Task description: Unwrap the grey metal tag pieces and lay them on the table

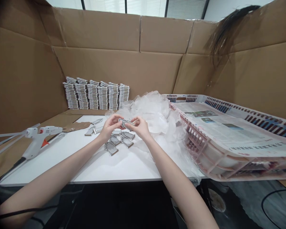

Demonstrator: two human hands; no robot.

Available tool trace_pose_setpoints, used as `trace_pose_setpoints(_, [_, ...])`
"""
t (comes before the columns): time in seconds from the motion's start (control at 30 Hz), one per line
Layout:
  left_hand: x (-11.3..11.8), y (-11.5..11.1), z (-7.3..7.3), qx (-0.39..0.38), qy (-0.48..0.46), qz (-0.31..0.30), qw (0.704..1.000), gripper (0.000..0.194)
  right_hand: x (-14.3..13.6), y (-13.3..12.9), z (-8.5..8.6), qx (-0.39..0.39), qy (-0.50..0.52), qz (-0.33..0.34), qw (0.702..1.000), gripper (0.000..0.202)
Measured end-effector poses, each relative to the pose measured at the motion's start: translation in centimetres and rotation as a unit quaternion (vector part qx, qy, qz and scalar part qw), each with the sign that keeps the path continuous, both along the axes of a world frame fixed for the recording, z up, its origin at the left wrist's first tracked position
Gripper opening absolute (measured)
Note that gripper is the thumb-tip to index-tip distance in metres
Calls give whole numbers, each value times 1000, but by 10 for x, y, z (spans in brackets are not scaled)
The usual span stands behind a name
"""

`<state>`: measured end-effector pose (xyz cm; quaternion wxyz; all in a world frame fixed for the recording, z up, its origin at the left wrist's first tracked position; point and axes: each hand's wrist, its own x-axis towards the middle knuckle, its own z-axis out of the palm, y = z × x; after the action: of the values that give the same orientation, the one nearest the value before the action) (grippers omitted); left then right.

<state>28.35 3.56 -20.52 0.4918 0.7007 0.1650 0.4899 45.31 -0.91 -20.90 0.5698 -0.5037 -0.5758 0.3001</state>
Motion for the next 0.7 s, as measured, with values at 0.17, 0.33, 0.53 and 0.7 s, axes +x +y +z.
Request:
trace_pose_setpoints(0.17, [3, -1, -2, 17, 28, 32, 999, 34, 1, 5, -6, 35, -30, 22, 999, 48])
trace_pose_setpoints(0.33, [3, 0, -2, 27, 31, 57, 998, 32, 3, 1, -1, 6, -19, 71, 997, 48])
trace_pose_setpoints(0.53, [3, 3, -3, 27, 23, 68, 997, 31, 0, -6, 7, -10, 22, 90, 996, 48])
trace_pose_setpoints(0.7, [3, 10, -8, 51, 29, 84, 995, 27, 3, -1, 1, 5, -20, 71, 997, 46])
